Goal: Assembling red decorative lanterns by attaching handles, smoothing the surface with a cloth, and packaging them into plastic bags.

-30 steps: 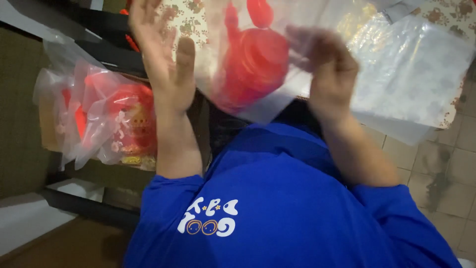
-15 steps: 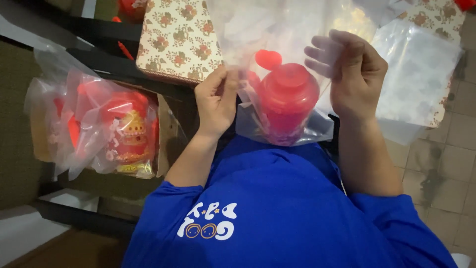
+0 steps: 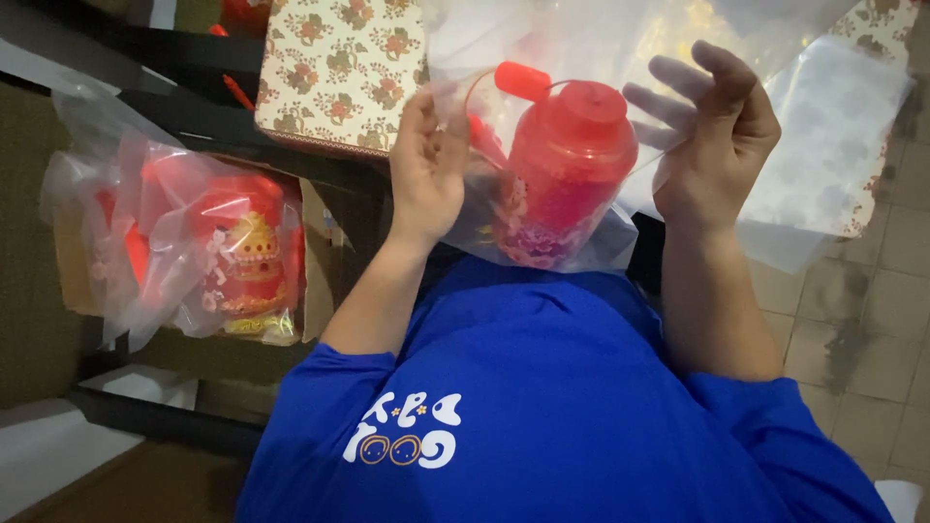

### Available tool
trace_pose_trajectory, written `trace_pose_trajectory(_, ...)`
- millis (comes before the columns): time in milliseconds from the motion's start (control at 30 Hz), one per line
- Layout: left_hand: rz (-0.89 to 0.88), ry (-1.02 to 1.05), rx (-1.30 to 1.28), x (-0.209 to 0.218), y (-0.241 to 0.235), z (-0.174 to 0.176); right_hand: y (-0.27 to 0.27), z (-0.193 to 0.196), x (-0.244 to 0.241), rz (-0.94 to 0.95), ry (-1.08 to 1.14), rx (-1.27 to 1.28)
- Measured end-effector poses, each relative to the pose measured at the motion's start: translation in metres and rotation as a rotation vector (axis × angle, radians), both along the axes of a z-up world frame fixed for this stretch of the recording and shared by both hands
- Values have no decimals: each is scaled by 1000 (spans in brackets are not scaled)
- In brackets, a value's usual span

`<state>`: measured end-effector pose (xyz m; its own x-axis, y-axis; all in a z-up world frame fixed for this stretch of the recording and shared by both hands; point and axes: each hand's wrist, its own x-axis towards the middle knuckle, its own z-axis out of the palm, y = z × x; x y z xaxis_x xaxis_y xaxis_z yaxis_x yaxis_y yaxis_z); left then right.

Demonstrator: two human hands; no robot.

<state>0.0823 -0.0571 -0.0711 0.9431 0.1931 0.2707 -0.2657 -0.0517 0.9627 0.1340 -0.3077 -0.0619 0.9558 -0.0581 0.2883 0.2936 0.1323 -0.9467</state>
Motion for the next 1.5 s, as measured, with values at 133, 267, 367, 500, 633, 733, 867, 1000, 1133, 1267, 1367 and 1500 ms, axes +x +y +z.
trace_pose_trajectory(133, 139, 29, 140, -24, -10, -19, -4, -5, 3, -53, 28, 47)
trace_pose_trajectory(267, 233, -60, 323, -31, -10, -44, -11, -19, 13, -36, -87, 122)
trace_pose_trajectory(367, 178, -124, 337, -28, -2, -68, -14, -19, 14, -68, 36, 46)
trace_pose_trajectory(500, 253, -130, 356, -24, 6, -88, -31, -34, 35, -100, -6, 154)
trace_pose_trajectory(633, 170, -74, 211, -23, 13, -69, -41, -11, 40, -190, -171, 64)
trace_pose_trajectory(733, 51, -73, 130, -17, 13, -49, -49, -28, 42, -121, -141, 129)
trace_pose_trajectory(867, -132, -47, -12, 0, 5, -23, -23, -30, 32, -91, -42, 192)
trace_pose_trajectory(1000, -124, -80, -142, 11, -8, -3, -10, -25, 15, 46, 90, 104)
trace_pose_trajectory(1133, -80, -117, -228, 11, -8, 2, -22, -32, 5, 291, 75, 77)
trace_pose_trajectory(1267, -88, -144, -290, 11, -9, -9, -8, -3, -10, 194, 134, -219)
trace_pose_trajectory(1367, -68, -176, -293, 9, -9, -3, -14, -10, -8, 123, 103, -103)
trace_pose_trajectory(1500, -115, -179, -276, 7, -11, 4, -12, -5, -9, 227, 67, -36)
